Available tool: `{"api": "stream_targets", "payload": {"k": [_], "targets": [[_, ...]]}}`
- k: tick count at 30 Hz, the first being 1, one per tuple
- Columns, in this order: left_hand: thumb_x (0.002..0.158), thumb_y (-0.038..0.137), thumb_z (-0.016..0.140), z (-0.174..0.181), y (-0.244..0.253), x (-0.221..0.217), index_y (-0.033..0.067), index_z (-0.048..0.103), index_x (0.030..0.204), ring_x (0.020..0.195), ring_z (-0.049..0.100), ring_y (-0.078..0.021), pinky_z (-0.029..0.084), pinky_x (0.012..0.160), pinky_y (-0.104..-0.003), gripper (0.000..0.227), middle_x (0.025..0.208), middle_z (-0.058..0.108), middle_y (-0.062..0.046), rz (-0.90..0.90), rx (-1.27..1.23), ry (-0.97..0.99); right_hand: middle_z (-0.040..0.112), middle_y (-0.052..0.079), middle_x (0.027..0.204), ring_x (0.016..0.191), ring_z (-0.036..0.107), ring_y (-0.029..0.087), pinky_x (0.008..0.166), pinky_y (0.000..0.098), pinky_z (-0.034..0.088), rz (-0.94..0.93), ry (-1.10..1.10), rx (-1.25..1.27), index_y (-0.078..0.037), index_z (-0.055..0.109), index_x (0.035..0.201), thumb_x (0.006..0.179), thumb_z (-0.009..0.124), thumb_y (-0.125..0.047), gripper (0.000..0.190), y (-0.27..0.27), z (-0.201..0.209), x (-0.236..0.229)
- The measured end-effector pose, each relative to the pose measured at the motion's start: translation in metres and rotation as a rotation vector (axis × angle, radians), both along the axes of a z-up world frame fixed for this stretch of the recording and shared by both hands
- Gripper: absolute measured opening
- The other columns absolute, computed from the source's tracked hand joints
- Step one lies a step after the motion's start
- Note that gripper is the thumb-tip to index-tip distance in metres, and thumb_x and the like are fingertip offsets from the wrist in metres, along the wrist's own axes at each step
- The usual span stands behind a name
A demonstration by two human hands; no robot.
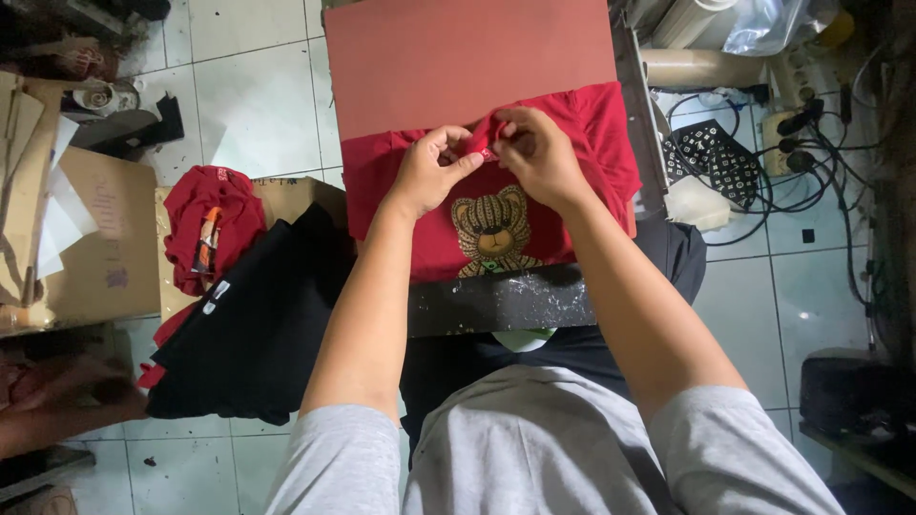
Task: The person places a red t-shirt on a heat press machine, smooths the fabric, and operates the press. The person then removes the shirt, folds it, and places it on a stack.
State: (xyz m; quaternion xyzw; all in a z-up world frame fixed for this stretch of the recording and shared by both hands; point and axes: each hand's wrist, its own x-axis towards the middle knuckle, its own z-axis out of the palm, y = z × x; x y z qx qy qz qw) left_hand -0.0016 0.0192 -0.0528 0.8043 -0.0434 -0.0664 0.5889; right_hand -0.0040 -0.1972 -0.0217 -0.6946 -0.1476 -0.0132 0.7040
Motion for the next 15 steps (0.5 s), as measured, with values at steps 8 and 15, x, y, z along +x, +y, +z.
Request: {"api": "stream_targets", "payload": {"k": [8,15], "targets": [[0.096,0.022,0.075,0.022,-0.001,-0.004,0.0178,0.064,0.115,0.081,0.061,-0.0035,0.049,0.072,-0.019,0.022,0.092,0.07,0.006,-0.038,-0.163,0.054,0.063,0.007,0.09,0.066,0.07,0.018,0.059,0.0285,0.057,-0.084,-0.073,-0.305,-0.01,0.078,0.106,0.082,0.081,-0.004,0.024,0.003,-0.015,0.004],[0.094,0.026,0.079,0.022,-0.004,-0.007,0.019,0.064,0.125,0.095,0.062,-0.0073,0.05,0.085,-0.023,0.035,0.108,0.073,0.001,-0.04,-0.099,0.026,0.06,0.007,0.091,0.063,0.072,0.022,0.052,0.0309,0.054,-0.096,-0.104,-0.308,-0.008,0.075,0.105,0.086,0.078,-0.001,0.02,0.002,-0.014,0.003]]}}
